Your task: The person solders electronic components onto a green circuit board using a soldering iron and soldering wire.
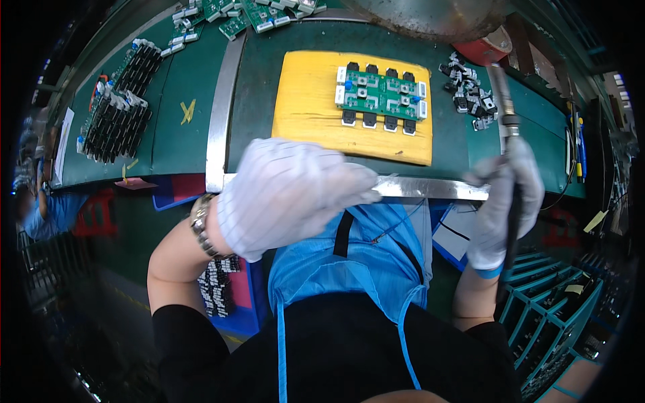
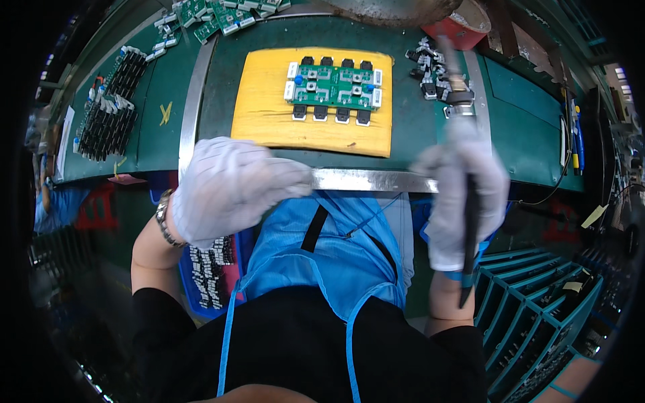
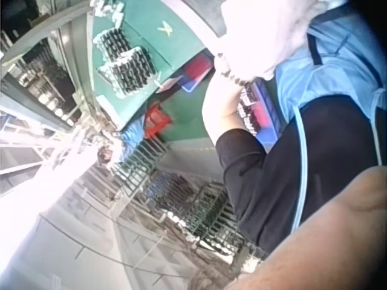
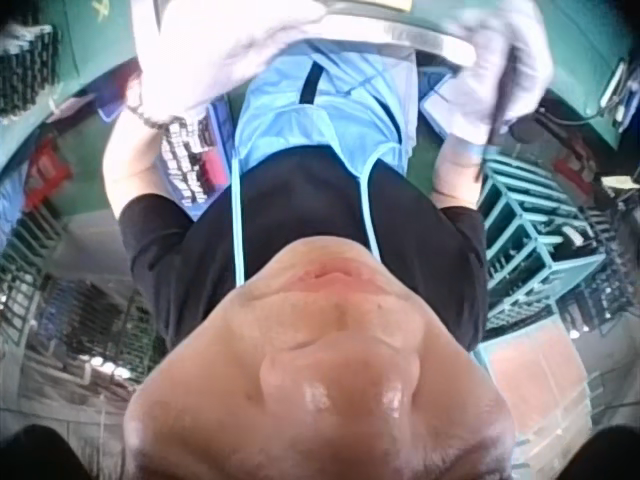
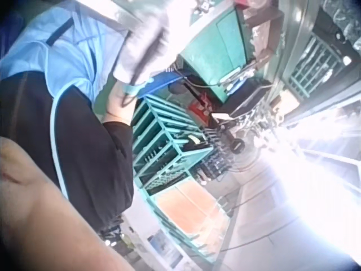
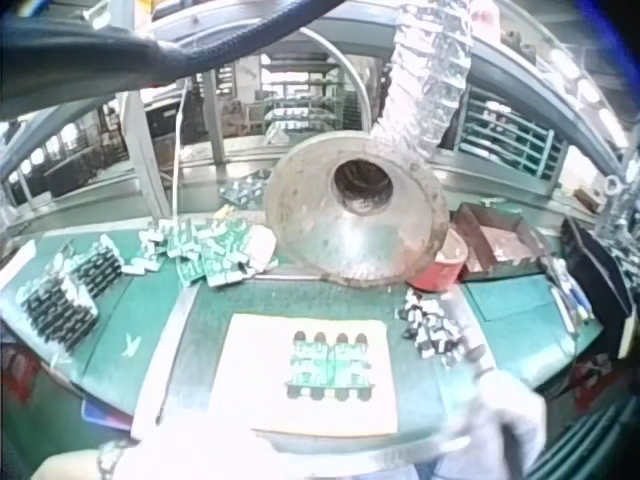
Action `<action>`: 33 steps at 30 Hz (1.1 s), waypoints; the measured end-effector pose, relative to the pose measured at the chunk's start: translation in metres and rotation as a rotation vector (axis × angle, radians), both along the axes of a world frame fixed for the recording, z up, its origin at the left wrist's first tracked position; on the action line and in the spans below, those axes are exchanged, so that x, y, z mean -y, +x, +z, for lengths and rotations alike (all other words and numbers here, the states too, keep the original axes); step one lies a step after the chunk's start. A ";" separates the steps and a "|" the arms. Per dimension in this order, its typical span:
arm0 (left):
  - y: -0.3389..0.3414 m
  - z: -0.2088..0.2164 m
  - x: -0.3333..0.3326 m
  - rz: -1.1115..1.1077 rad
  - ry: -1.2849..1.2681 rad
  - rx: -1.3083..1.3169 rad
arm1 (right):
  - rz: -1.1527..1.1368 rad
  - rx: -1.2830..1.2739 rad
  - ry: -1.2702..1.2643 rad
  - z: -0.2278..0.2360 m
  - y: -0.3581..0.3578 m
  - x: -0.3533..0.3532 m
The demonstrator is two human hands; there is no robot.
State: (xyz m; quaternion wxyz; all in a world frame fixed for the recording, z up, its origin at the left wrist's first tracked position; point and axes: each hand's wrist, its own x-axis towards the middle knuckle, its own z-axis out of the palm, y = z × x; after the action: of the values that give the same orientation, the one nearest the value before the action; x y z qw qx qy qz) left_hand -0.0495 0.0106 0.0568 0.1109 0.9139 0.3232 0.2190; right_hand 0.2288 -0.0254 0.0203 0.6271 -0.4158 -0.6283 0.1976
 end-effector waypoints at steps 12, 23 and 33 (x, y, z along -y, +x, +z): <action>0.008 0.002 -0.041 -0.056 0.454 -0.124 | 0.032 0.318 0.047 0.003 -0.026 -0.003; -0.027 -0.007 -0.002 -0.033 -0.016 0.111 | 0.044 0.238 0.057 -0.010 -0.020 -0.004; -0.039 0.011 -0.031 0.128 0.251 -0.056 | -0.118 -0.047 -0.386 -0.008 -0.004 -0.010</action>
State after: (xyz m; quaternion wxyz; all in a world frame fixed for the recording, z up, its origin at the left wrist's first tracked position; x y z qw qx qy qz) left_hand -0.0886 0.0414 0.0682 -0.0275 0.9038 0.3541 0.2387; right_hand 0.2243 -0.0151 0.0122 0.5608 -0.5598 -0.5385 0.2867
